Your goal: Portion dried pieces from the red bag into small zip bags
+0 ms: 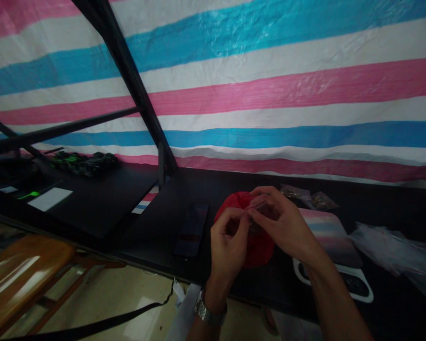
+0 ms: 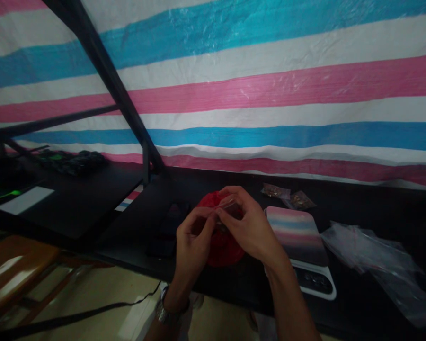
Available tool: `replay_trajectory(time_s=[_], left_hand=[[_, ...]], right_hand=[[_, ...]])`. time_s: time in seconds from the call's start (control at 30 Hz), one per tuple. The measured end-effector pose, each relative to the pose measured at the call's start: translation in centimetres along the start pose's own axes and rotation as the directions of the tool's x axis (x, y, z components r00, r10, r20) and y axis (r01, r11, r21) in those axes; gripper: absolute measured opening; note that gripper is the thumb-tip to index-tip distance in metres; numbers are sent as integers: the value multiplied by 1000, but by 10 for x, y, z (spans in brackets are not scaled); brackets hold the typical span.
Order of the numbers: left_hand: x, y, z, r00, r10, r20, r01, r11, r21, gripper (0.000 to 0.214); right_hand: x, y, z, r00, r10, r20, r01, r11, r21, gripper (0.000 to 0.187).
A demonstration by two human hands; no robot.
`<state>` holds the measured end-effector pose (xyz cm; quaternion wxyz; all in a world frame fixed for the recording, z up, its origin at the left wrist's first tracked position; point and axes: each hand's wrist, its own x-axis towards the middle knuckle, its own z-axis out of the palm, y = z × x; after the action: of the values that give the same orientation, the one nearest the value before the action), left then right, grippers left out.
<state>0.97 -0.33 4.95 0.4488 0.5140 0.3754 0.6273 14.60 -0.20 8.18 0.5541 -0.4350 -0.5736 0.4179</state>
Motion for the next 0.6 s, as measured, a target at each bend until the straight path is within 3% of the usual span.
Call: replay_trajectory(time_s=[0.1,0.2,0.27,0.37,0.4,0.47,0.6], left_hand=[[-1,1,-2,999,24,44,-27,998,61,18],[-3,3,-4,995,85,59,-93,983,155,12],[-3,3,-7,990,143,0,-140,967,214,14],[-1,1,-17,969,237,-65,-206,930,305,14],[0,0,-21,963,261,-70,-225,918,327,14],[1,-2,-29,955,287,-74,-244,902,357,17],[2,-5,-38,949,310,-62,-261,879,399,18]], right_hand=[[1,-4,-2,1000,4,-30,-4,1000,12,30],[7,-5,-13,979,-20,-204,14,999,-35,36],[14,0,-26,911,-30,-410,6,998,-60,38],[23,14,-51,748,-10,-663,-29,998,-48,37],[25,20,-60,713,-5,-701,-53,997,-61,36],[25,28,-78,684,7,-730,-165,976,-145,32],[8,19,-115,607,-59,-792,-450,796,-405,24]])
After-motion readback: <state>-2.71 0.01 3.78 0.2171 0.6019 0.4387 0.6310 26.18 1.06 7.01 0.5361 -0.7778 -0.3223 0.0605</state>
